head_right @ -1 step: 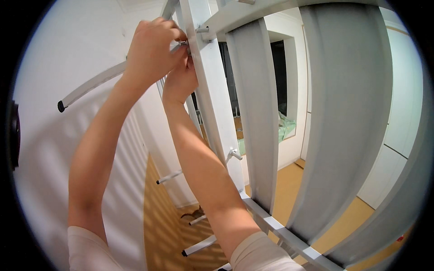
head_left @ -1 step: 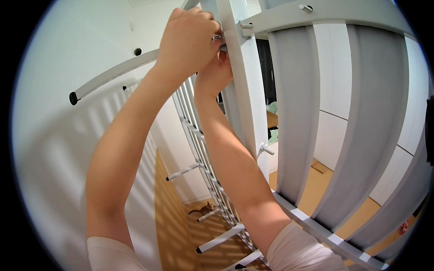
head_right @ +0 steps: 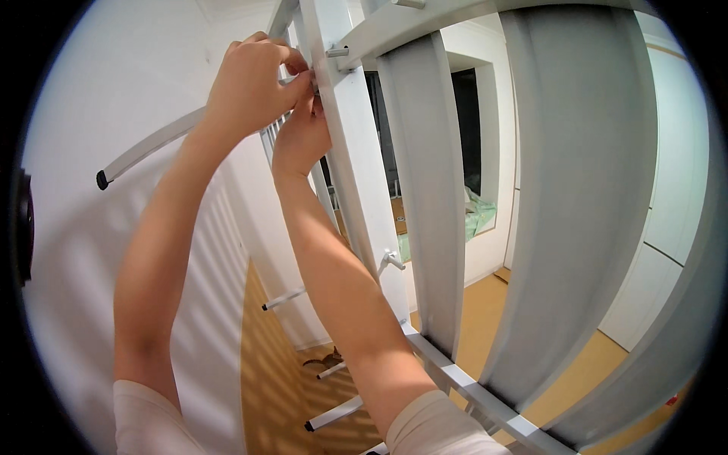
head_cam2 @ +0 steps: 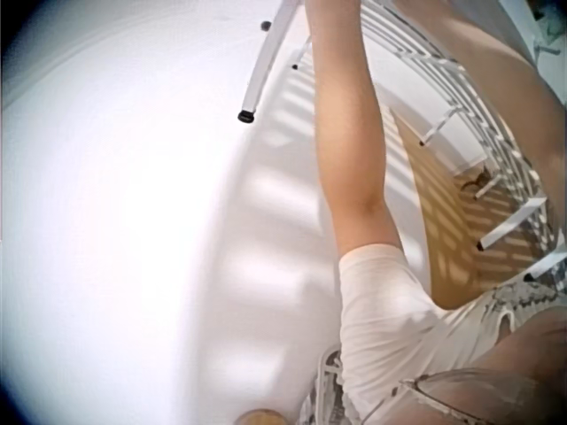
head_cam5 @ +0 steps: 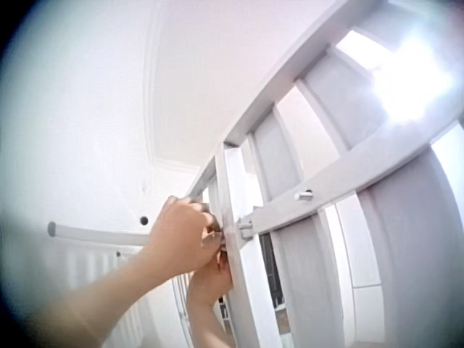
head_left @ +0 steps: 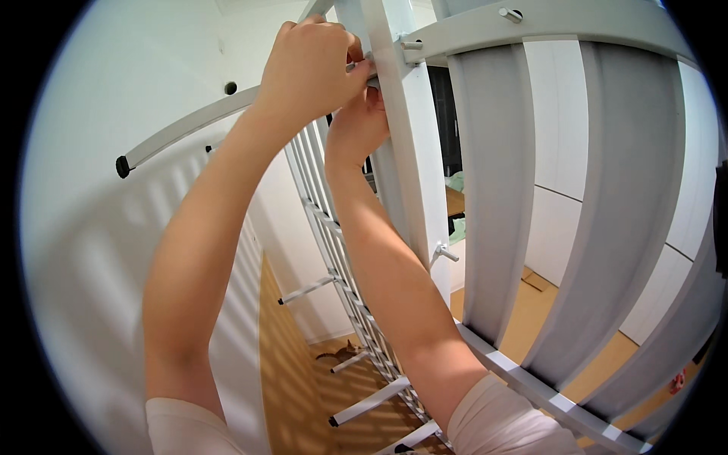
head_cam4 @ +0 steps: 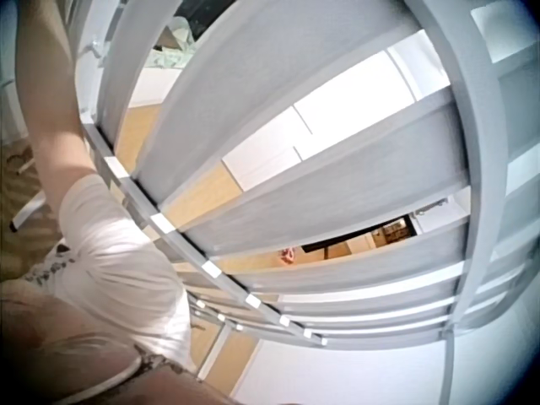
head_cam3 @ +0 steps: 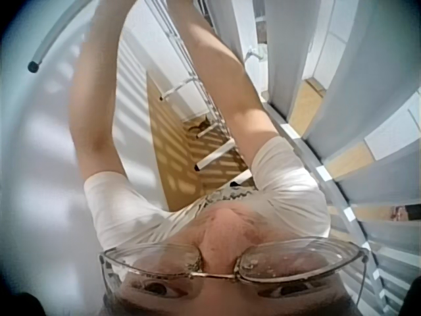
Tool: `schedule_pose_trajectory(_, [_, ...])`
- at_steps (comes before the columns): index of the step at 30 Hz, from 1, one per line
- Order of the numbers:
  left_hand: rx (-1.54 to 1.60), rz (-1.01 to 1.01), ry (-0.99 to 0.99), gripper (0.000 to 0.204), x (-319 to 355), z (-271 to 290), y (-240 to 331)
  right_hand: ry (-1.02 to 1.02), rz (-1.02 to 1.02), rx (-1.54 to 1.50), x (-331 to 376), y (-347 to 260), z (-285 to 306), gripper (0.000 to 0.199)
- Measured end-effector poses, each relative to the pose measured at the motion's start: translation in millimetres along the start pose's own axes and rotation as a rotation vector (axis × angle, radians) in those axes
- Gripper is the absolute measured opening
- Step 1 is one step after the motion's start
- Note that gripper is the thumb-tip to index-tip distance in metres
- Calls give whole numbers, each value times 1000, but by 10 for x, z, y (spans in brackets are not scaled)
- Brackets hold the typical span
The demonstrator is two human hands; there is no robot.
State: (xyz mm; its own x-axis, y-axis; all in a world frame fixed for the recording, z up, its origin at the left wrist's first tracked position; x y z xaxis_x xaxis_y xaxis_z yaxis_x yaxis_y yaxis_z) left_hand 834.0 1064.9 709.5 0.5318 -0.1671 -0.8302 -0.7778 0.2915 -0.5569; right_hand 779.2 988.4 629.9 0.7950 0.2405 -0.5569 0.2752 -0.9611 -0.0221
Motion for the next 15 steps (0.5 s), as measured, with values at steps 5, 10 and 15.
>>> schedule_pose_trajectory(5, [-34,81,-141,17,-81,-19,24,-15,-33,-12,-16,-9,5,15])
schedule_pose_trajectory(10, [-245,-257,131,18,39,9,191,3,-28,-182,1,66,5,11])
schedule_pose_trajectory(15, [35,119,-144,16,-47,21,-28,-11,-95,-74,-1,2,-23,9])
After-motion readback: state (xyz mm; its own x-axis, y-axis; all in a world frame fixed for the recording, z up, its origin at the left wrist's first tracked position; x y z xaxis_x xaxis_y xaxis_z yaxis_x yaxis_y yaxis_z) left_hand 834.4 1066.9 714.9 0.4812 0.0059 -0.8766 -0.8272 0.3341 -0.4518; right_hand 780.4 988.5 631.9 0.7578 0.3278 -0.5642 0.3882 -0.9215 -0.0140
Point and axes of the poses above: each hand's wrist, its own x-axis away from the middle knuckle, its own z-axis out of the back of the hand, y = z × x, the point moved 5 cm from there along -x, towards the middle knuckle, and after that the axes turned 4 degrees about y, right-handed, at the moved point
